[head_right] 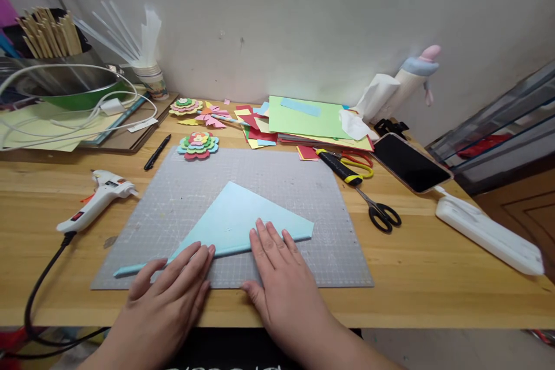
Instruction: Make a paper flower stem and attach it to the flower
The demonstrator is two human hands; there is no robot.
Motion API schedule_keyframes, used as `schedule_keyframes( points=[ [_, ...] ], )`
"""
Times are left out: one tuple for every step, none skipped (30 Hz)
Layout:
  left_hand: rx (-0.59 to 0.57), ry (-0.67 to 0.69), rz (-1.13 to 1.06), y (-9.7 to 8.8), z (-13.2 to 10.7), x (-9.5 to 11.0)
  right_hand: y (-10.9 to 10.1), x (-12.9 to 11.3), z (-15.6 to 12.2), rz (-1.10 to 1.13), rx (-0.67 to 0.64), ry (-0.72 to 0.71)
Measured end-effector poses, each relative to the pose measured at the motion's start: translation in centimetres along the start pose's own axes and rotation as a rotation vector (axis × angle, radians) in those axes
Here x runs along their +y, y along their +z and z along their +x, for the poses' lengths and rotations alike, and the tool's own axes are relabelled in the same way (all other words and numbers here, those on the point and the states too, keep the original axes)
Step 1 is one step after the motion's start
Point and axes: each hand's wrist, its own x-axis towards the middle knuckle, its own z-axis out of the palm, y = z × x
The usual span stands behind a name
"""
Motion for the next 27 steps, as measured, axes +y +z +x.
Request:
schedule_keyframes(
  points=[
    [0.0, -0.014, -0.005, 0.0, 0.1, 0.1, 0.3, 0.1, -0.2, -0.019, -0.021, 0.009],
    [0.007, -0.035, -0.012, 0.1, 0.2, 0.2, 0.6, 0.1, -0.3, -0.029, -0.036, 0.019],
    [0.006, -0.054, -0.021, 0.2, 0.2, 0.3, 0.8, 0.1, -0.3, -0.033, -0.047, 0.028],
    [-0.004, -0.075, -0.029, 0.3, 0.3, 0.4, 1.0, 0.1, -0.2, -0.034, -0.054, 0.038],
    [-0.02, -0.096, -0.034, 0.4, 0.4, 0.5, 1.0, 0.1, -0.1, -0.033, -0.055, 0.051],
    [-0.036, -0.117, -0.033, 0.6, 0.5, 0.7, 1.0, 0.0, 0.0, -0.03, -0.055, 0.061],
    [-0.052, -0.131, -0.028, 0.6, 0.6, 0.7, 1.0, -0.1, 0.2, -0.026, -0.058, 0.071],
    [-0.067, -0.136, -0.018, 0.7, 0.7, 0.8, 0.9, -0.1, 0.4, -0.022, -0.063, 0.079],
    [-0.079, -0.136, -0.004, 0.7, 0.8, 0.8, 0.9, -0.1, 0.5, -0.019, -0.07, 0.086],
    [-0.084, -0.133, 0.01, 0.7, 1.0, 0.8, 0.8, -0.1, 0.7, -0.017, -0.075, 0.091],
    [-0.09, -0.127, 0.023, 0.7, 1.2, 0.8, 0.8, -0.1, 0.9, -0.015, -0.078, 0.097],
    [-0.095, -0.123, 0.031, 0.7, 1.4, 0.7, 0.8, 0.0, 1.0, -0.013, -0.076, 0.102],
    [-0.104, -0.122, 0.036, 0.7, 1.6, 0.6, 0.9, 0.0, 1.2, -0.011, -0.072, 0.106],
    [-0.115, -0.127, 0.038, 0.7, 1.8, 0.5, 0.9, 0.1, 1.4, -0.007, -0.067, 0.108],
    [-0.129, -0.13, 0.037, 0.6, 2.0, 0.4, 0.9, 0.2, 1.6, -0.003, -0.066, 0.111],
    [-0.149, -0.135, 0.035, 0.7, 2.2, 0.2, 0.9, 0.3, 1.8, 0.0, -0.071, 0.115],
    [-0.166, -0.141, 0.032, 0.7, 2.4, 0.0, 0.9, 0.3, 2.1, 0.003, -0.082, 0.122],
    [-0.181, -0.147, 0.031, 0.8, 2.6, -0.1, 0.8, 0.4, 2.4, 0.005, -0.097, 0.128],
    [-0.193, -0.153, 0.032, 0.9, 2.8, -0.3, 0.7, 0.5, 2.8, 0.005, -0.114, 0.134],
    [-0.201, -0.156, 0.034, 0.9, 3.1, -0.5, 0.6, 0.7, 3.1, 0.005, -0.13, 0.14],
    [-0.209, -0.161, 0.038, 1.0, 3.4, -0.6, 0.5, 0.8, 3.5, 0.006, -0.144, 0.145],
    [-0.215, -0.165, 0.045, 1.1, 3.7, -0.8, 0.4, 0.9, 3.9, 0.007, -0.155, 0.148],
    [-0.223, -0.167, 0.051, 1.2, 4.0, -1.0, 0.3, 1.1, 4.3, 0.009, -0.163, 0.152],
    [-0.235, -0.169, 0.057, 1.3, 4.3, -1.1, 0.3, 1.2, 4.7, 0.011, -0.17, 0.156],
    [-0.246, -0.172, 0.062, 1.4, 4.6, -1.2, 0.3, 1.4, 5.1, 0.012, -0.175, 0.159],
    [-0.256, -0.176, 0.067, 1.5, 4.9, -1.4, 0.3, 1.5, 5.4, 0.012, -0.179, 0.16],
    [-0.262, -0.182, 0.071, 1.5, 5.1, -1.5, 0.3, 1.7, 5.6, 0.011, -0.181, 0.159]
  ],
)
